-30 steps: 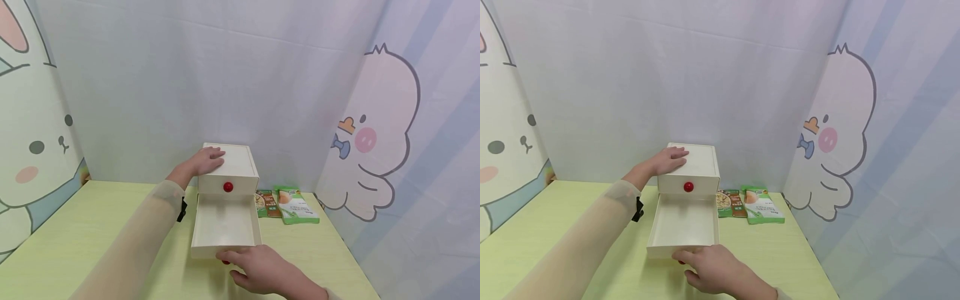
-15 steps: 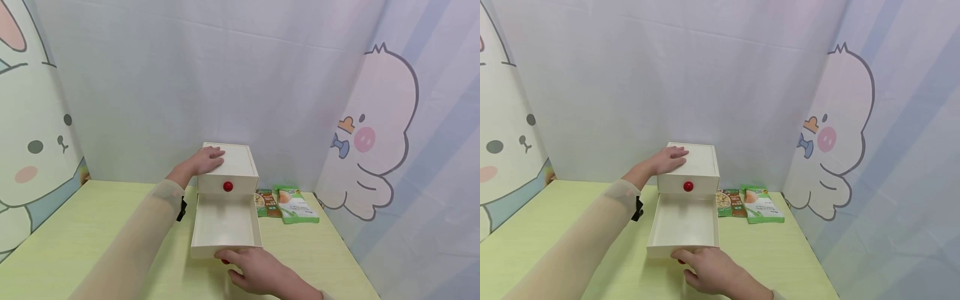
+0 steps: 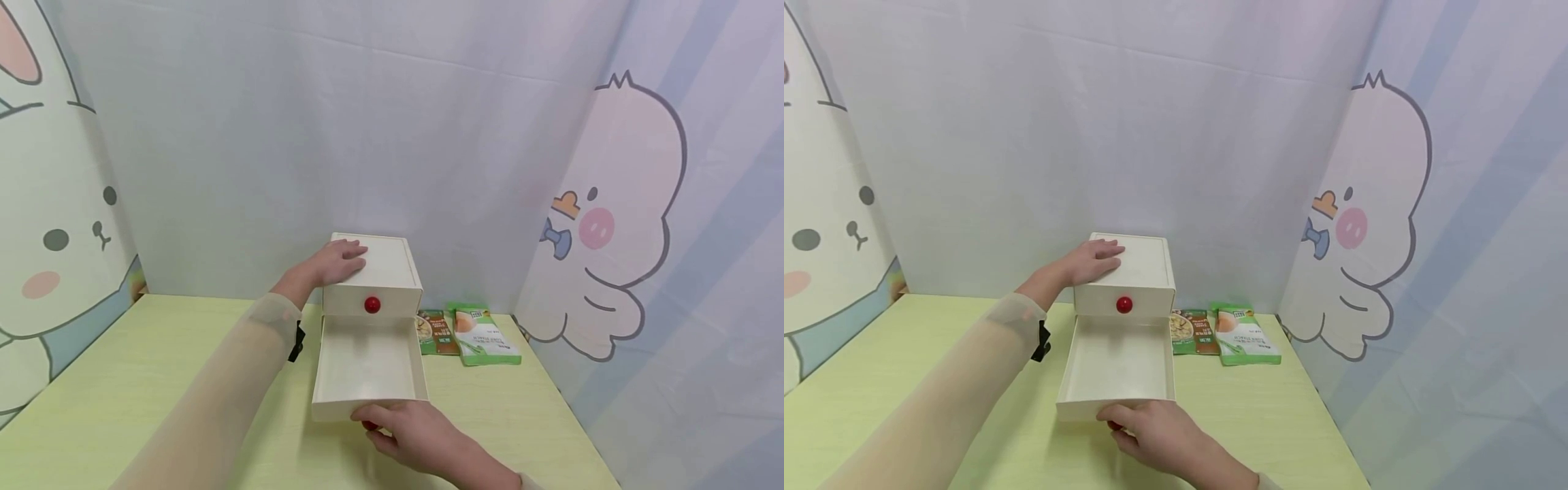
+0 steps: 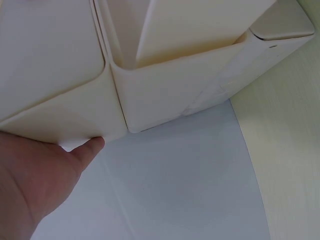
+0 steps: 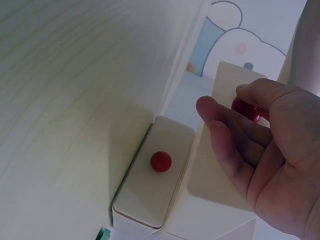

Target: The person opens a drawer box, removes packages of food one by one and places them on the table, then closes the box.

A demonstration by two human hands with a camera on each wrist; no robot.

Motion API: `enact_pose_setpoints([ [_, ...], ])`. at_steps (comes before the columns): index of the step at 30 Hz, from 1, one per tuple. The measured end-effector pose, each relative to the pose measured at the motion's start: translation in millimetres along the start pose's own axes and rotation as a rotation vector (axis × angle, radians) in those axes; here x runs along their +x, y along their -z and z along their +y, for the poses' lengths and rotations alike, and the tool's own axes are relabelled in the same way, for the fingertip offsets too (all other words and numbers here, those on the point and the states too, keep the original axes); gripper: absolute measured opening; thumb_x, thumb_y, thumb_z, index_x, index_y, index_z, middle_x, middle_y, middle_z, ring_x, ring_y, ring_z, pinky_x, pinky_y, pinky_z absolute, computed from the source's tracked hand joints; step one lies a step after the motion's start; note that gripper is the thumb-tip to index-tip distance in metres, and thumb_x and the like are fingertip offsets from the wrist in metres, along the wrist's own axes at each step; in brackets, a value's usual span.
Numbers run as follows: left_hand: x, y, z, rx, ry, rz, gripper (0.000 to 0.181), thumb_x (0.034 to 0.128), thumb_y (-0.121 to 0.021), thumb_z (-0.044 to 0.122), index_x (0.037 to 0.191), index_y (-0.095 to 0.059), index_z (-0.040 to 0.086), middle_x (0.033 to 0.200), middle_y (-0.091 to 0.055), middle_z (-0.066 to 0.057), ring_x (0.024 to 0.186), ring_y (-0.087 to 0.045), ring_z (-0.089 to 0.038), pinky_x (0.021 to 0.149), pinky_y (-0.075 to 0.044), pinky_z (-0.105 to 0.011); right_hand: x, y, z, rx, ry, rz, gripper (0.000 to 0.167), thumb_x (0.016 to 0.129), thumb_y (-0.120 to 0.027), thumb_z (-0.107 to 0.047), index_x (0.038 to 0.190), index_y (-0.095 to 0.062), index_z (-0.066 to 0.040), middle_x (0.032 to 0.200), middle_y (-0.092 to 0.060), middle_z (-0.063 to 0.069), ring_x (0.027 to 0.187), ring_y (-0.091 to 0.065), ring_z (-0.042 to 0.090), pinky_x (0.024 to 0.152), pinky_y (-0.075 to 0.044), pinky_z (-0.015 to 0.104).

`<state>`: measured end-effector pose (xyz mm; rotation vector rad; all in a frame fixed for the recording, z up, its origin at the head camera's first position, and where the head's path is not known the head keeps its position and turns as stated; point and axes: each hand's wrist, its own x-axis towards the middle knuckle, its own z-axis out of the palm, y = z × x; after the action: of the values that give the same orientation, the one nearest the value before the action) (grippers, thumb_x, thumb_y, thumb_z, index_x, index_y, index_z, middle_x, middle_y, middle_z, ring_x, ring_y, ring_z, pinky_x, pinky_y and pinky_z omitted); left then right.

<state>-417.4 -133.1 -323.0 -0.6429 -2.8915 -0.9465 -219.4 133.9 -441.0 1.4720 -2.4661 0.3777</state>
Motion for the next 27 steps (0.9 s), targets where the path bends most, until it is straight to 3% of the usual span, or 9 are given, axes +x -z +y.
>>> enact_pose_setpoints([
  [21, 0.5, -1.0, 1.2, -0.009, 0.018, 0.006, 0.06, 0.1149, -0.042, 0.042, 0.17, -0.044, 0.018, 0.184, -0.026, -0.009, 0.173, -0.01, -0.038, 0.139, -0.009, -0.065, 8.7, -3.9, 6.7, -0.059, 0.013, 0.089, 0.024, 0.099, -0.081, -0.015, 0.122, -0.076, -0.023, 0.101, -0.079, -0.015, 0.08, -0.064, -0.004, 0.075, -0.051, 0.006],
  [27, -0.3, -0.9, 0.8, -0.008, 0.02, 0.007, 0.06, 0.1149, -0.042, 0.043, 0.17, -0.044, 0.018, 0.184, -0.025, -0.008, 0.173, -0.009, -0.038, 0.138, -0.009, -0.065, 9.8, -3.0, 8.7, -0.049, -0.001, 0.076, 0.022, 0.101, -0.078, -0.017, 0.123, -0.076, -0.024, 0.101, -0.079, -0.014, 0.08, -0.063, -0.005, 0.075, -0.05, 0.005],
])
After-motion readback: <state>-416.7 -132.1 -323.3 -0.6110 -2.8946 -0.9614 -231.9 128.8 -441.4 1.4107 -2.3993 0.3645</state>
